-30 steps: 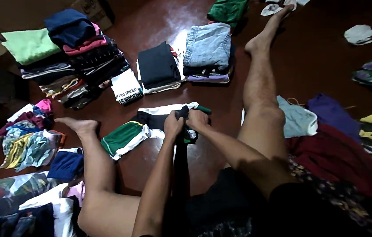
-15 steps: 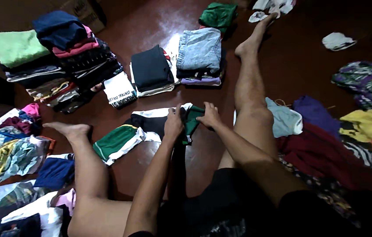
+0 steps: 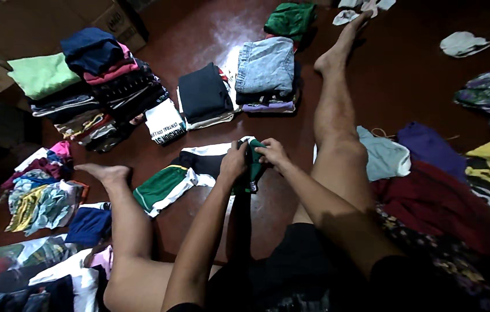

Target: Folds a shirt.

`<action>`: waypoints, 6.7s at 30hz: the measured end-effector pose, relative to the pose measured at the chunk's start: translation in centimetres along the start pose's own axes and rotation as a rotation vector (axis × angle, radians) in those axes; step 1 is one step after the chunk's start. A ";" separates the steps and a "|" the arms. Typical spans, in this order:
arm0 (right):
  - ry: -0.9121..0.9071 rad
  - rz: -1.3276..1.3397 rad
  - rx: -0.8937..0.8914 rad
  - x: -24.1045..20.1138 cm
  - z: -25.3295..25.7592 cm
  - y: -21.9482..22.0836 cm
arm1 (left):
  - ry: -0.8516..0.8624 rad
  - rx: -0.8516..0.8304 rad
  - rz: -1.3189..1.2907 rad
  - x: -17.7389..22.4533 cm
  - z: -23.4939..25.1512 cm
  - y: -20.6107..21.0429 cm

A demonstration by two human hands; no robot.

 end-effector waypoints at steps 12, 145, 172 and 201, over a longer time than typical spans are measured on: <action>0.107 0.660 -0.080 2.3 0.2 4.0 | 0.069 -0.014 -0.057 -0.3 0.9 0.5; -0.425 -1.147 -0.141 -0.4 1.9 -2.1 | -1.125 0.393 -0.299 -31.4 -21.9 -2.0; -0.542 -1.113 -0.027 -1.7 0.8 -1.7 | -1.021 0.597 -0.188 -31.3 -18.5 -7.0; -0.889 -1.108 -0.162 0.7 -3.8 11.0 | -1.136 0.398 -1.070 -27.1 -24.0 -7.2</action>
Point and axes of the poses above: each hand's wrist, its own z-axis towards the middle knuckle, its own y-axis out of the palm, x = y × z, the point moved 9 cm from there along z, towards the middle knuckle, and after that the axes turned 6 degrees about x, right-handed, at the moved point
